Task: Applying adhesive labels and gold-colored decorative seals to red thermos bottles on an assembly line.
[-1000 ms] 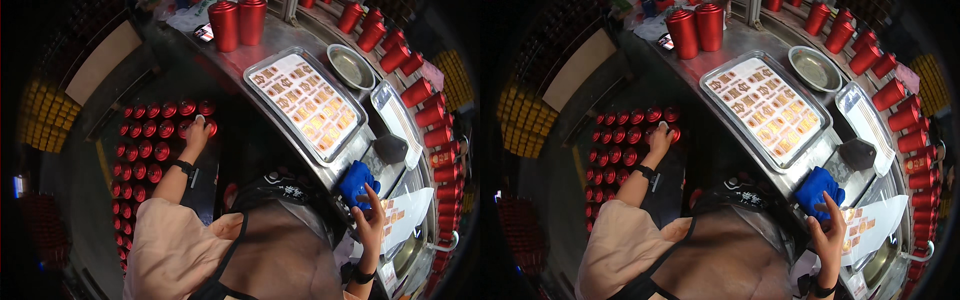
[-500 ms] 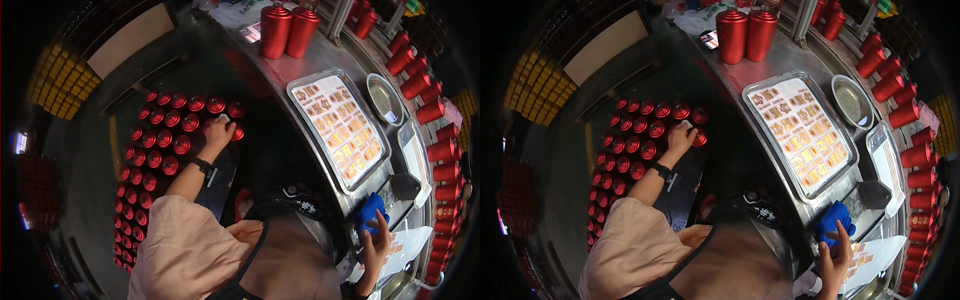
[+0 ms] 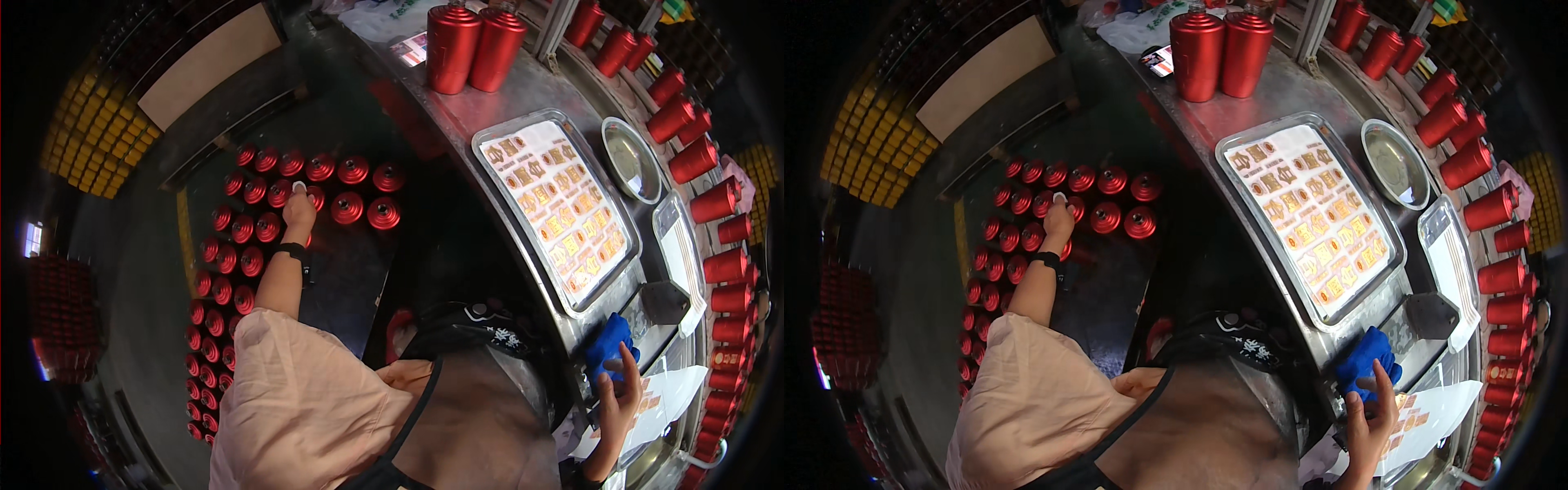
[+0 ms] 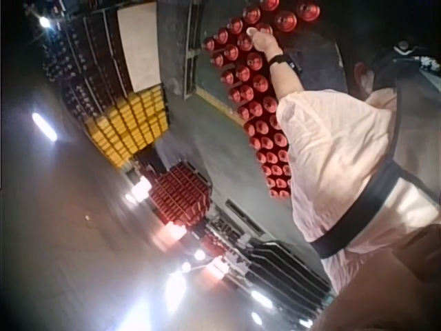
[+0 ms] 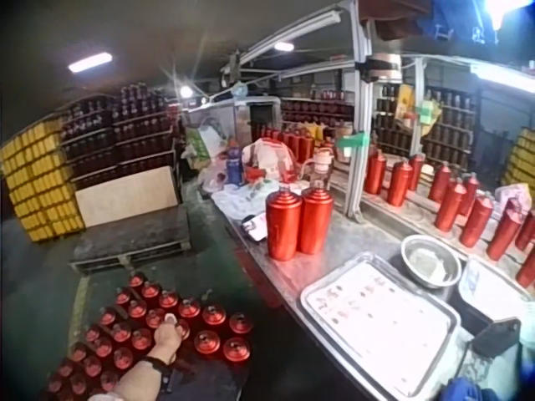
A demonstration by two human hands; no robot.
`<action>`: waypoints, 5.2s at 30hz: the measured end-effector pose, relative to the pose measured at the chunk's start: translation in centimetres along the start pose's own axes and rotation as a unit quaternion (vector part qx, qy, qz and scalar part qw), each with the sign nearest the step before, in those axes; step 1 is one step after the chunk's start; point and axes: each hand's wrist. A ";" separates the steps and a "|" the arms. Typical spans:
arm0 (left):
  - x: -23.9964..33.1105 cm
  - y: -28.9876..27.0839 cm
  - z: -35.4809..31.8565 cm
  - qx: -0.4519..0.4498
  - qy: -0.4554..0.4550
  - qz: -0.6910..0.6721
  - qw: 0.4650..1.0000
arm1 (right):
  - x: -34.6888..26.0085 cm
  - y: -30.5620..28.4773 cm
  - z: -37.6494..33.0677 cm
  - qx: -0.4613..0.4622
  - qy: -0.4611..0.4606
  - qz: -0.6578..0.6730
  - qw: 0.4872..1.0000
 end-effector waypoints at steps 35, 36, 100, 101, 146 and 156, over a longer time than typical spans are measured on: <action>6.6 0.7 -4.8 0.009 0.173 -0.021 0.985 | -0.8 -0.7 0.3 0.015 0.019 0.006 1.000; 6.6 0.7 -4.6 -0.013 0.180 -0.017 0.983 | -0.3 -0.8 0.2 0.020 0.011 0.001 1.000; 17.6 -3.0 -11.2 -0.074 0.254 -0.360 0.894 | -0.6 -3.2 1.0 0.001 0.063 0.373 0.926; 18.8 -3.9 -12.1 -0.109 0.245 -0.392 0.880 | -0.5 -3.3 1.0 -0.006 0.060 0.399 0.915; 41.0 -14.3 -22.5 -0.154 0.473 -0.459 0.736 | 8.3 -5.1 -0.6 0.075 0.099 0.537 0.834; 49.5 -16.6 -2.1 0.378 0.385 -0.128 0.832 | 6.2 -5.3 -1.0 0.103 0.084 0.552 0.823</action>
Point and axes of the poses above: each hand's wrist, its own z-axis towards the middle knuckle, its own y-axis out of the palm, x = y × z, and after that the axes turned 3 degrees about z, right-handed
